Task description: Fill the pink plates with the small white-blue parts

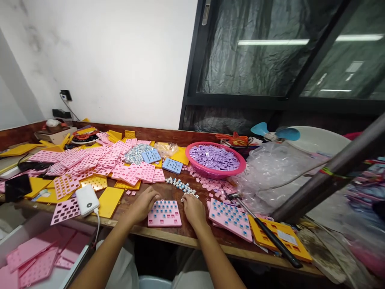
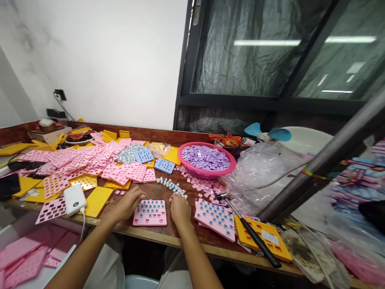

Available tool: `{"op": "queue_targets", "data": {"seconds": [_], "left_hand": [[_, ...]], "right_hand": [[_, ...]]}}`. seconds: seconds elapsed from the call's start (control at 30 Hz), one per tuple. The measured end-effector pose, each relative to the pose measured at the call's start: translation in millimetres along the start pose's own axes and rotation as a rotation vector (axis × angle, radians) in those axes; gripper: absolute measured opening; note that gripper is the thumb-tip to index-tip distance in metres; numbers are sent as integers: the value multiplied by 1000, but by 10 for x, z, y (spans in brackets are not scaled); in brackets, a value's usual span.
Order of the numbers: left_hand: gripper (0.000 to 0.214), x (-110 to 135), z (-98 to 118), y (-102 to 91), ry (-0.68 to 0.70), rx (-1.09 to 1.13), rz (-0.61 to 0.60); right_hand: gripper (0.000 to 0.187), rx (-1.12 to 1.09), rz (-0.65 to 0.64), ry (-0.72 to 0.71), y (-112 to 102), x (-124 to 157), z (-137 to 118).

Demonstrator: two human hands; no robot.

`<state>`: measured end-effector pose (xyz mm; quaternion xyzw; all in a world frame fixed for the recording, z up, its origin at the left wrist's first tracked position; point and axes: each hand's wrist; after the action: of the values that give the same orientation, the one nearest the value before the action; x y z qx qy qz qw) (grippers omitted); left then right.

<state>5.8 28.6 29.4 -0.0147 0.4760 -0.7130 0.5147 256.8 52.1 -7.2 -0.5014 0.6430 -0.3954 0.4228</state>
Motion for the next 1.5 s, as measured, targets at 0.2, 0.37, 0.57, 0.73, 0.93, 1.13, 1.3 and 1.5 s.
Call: {"op": "queue_targets", "data": {"seconds": [0.2, 0.37, 0.57, 0.73, 0.93, 1.13, 1.3, 1.5], "left_hand": [[18, 710, 121, 108, -62, 130, 144], [18, 842, 73, 226, -108, 169, 165], [17, 784, 61, 156, -149, 198, 127], [13, 676, 96, 99, -207, 92, 31], [14, 598, 121, 66, -220, -18, -92], [22, 797, 21, 192, -235, 125, 76], [24, 796, -35, 216, -280, 198, 31], [26, 820, -6, 214, -239, 132, 39]], "right_hand": [[15, -186, 35, -83, 70, 28, 25], [17, -421, 20, -245, 24, 202, -16], [18, -657, -171, -359, 24, 576, -164], [19, -655, -182, -373, 51, 575, -179], [19, -544, -91, -423, 119, 561, -149], [27, -253, 32, -452, 67, 799, -202], [38, -167, -3, -506, -36, 994, -199], [38, -320, 192, -290, -142, 805, 164]]}}
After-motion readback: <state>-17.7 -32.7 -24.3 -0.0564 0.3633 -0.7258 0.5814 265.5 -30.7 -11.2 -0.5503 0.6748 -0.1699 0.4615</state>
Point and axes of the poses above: each hand's wrist, its own x-axis away from the middle knuckle, its own y-axis out of the palm, z = x × y, and after that the axes turned 11 degrees about y, right-handed
